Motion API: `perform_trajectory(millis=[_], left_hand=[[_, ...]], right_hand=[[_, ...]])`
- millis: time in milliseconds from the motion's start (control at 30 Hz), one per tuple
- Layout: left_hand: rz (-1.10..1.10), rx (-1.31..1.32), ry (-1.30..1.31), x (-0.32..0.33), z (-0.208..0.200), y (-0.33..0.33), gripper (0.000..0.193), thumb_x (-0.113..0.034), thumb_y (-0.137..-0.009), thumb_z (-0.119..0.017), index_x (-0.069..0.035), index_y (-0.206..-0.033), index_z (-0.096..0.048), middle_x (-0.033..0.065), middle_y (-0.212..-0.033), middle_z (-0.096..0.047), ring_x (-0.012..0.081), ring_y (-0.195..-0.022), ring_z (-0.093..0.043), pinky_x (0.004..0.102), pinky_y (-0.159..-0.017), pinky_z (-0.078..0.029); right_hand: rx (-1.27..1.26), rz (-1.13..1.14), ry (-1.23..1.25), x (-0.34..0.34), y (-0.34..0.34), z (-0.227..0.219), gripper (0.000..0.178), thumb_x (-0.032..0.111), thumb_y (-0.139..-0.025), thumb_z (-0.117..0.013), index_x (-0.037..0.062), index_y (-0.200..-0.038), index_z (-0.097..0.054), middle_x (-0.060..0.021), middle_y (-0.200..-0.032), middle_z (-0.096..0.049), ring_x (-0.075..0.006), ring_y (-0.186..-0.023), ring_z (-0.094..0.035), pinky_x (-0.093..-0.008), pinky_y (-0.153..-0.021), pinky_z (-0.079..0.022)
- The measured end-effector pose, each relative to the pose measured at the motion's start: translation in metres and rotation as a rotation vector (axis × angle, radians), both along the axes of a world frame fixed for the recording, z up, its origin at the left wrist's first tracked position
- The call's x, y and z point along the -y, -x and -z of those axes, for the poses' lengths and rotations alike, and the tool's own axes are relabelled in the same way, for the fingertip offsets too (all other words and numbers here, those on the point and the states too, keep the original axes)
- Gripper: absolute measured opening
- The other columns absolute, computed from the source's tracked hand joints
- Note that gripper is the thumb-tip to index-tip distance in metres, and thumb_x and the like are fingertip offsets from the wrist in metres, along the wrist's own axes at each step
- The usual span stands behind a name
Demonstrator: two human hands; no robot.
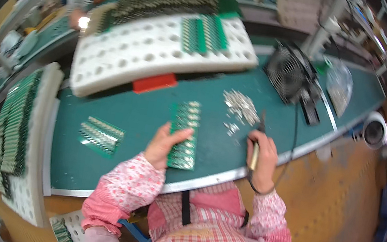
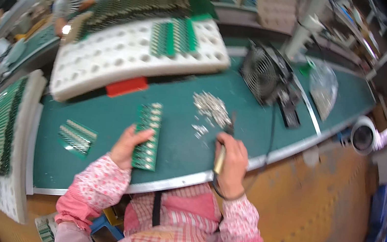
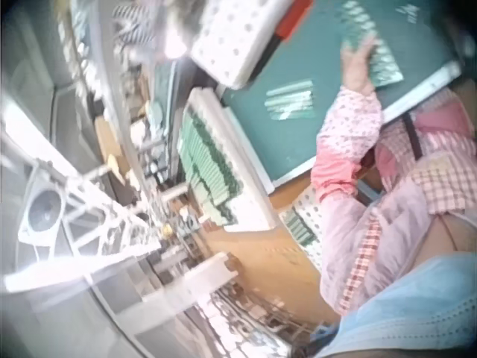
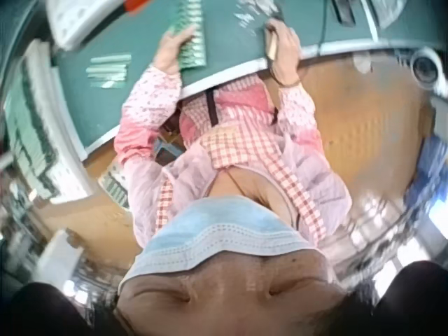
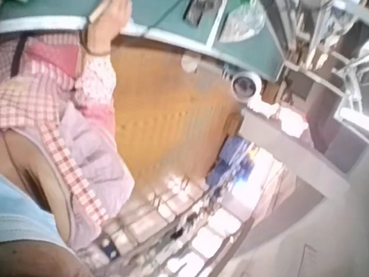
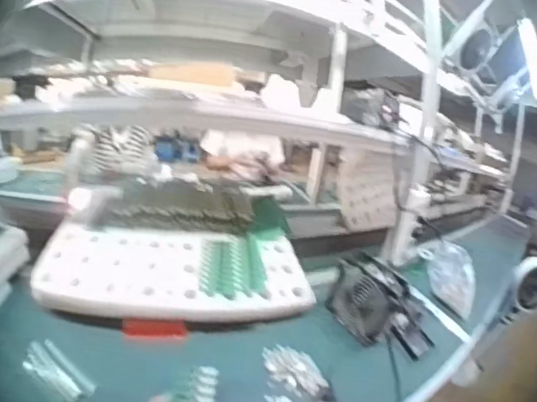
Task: The person solders small electronic components onto circuit board strips using a soldering iron and solder wire, places a completed strip onto a foam tray, and solders components onto another circuit board.
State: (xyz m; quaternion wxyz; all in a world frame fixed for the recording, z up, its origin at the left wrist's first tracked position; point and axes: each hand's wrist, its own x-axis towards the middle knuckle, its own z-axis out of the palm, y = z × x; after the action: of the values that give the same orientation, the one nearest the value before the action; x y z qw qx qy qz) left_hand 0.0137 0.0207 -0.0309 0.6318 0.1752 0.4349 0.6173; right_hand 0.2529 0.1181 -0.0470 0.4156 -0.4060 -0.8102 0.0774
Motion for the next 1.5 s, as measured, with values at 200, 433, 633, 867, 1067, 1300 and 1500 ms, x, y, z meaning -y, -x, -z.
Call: perform_trajectory(millis=[200, 433, 633, 867, 1067, 1300, 1500], left_hand=[[-0.008, -0.029, -0.035, -0.006, -0.002, -0.002, 0.025, -0.014, -0.091, -0.064, -0.007, -0.112, -0.054, 0.0015, -0.087, -0.062, 0.0114, -0.069, -0.063, 0.0257, -0.061, -0.055], [-0.025, -0.041, -0.029, -0.002, 0.003, -0.003, 0.024, -0.014, -0.091, -0.065, -0.007, -0.110, -0.054, 0.0017, -0.086, -0.061, 0.0121, -0.069, -0.064, 0.0262, -0.061, -0.055], [-0.015, -0.041, -0.039, -0.001, 0.001, -0.002, 0.025, -0.013, -0.091, -0.065, -0.008, -0.113, -0.053, 0.0025, -0.089, -0.062, 0.0119, -0.070, -0.064, 0.0267, -0.061, -0.055], [0.001, -0.056, -0.038, -0.001, -0.001, -0.009, 0.032, -0.010, -0.086, -0.071, -0.005, -0.115, -0.058, 0.0030, -0.101, -0.066, 0.0101, -0.085, -0.064, 0.0271, -0.073, -0.054], [0.032, -0.108, -0.043, 0.000, -0.004, -0.012, 0.031, -0.010, -0.087, -0.071, -0.004, -0.115, -0.058, 0.0035, -0.104, -0.067, 0.0096, -0.087, -0.065, 0.0261, -0.074, -0.055], [0.027, -0.224, -0.080, 0.000, 0.002, -0.014, 0.035, -0.009, -0.087, -0.071, -0.003, -0.118, -0.055, 0.0045, -0.105, -0.067, 0.0099, -0.087, -0.066, 0.0256, -0.074, -0.056], [0.006, -0.264, -0.084, 0.004, 0.001, -0.017, 0.034, -0.009, -0.087, -0.071, -0.003, -0.117, -0.056, 0.0045, -0.106, -0.067, 0.0099, -0.090, -0.065, 0.0264, -0.077, -0.055]], right_hand=[[-0.073, -0.050, 0.096, 0.001, -0.011, -0.002, 0.029, -0.001, -0.074, -0.071, 0.0081, -0.100, -0.062, -0.0083, -0.088, -0.064, -0.0281, -0.082, -0.059, -0.0383, -0.074, -0.045], [-0.039, -0.075, 0.095, 0.005, -0.014, 0.000, 0.029, -0.004, -0.075, -0.069, 0.0088, -0.100, -0.061, -0.0077, -0.087, -0.064, -0.0273, -0.080, -0.058, -0.0386, -0.073, -0.044], [-0.260, -0.059, 0.251, 0.009, -0.005, 0.001, 0.026, -0.006, -0.079, -0.068, 0.0050, -0.100, -0.058, -0.0100, -0.086, -0.065, -0.0219, -0.074, -0.065, -0.0306, -0.068, -0.051], [-0.482, -0.126, 0.451, 0.023, 0.010, -0.021, 0.024, -0.008, -0.085, -0.062, 0.0026, -0.105, -0.053, -0.0062, -0.089, -0.064, -0.0115, -0.079, -0.061, -0.0244, -0.073, -0.050], [-0.506, -0.247, 0.505, 0.027, 0.027, -0.032, 0.023, -0.006, -0.085, -0.062, 0.0022, -0.104, -0.053, -0.0072, -0.091, -0.065, -0.0128, -0.080, -0.063, -0.0255, -0.072, -0.052], [-0.574, -0.361, 0.572, 0.037, 0.050, -0.033, 0.022, -0.005, -0.085, -0.064, 0.0017, -0.103, -0.053, -0.0081, -0.092, -0.065, -0.0126, -0.080, -0.064, -0.0257, -0.071, -0.052], [-0.567, -0.370, 0.576, 0.044, 0.054, -0.035, 0.026, -0.005, -0.085, -0.065, 0.0027, -0.104, -0.050, -0.0089, -0.097, -0.062, -0.0119, -0.083, -0.062, -0.0254, -0.074, -0.051]])
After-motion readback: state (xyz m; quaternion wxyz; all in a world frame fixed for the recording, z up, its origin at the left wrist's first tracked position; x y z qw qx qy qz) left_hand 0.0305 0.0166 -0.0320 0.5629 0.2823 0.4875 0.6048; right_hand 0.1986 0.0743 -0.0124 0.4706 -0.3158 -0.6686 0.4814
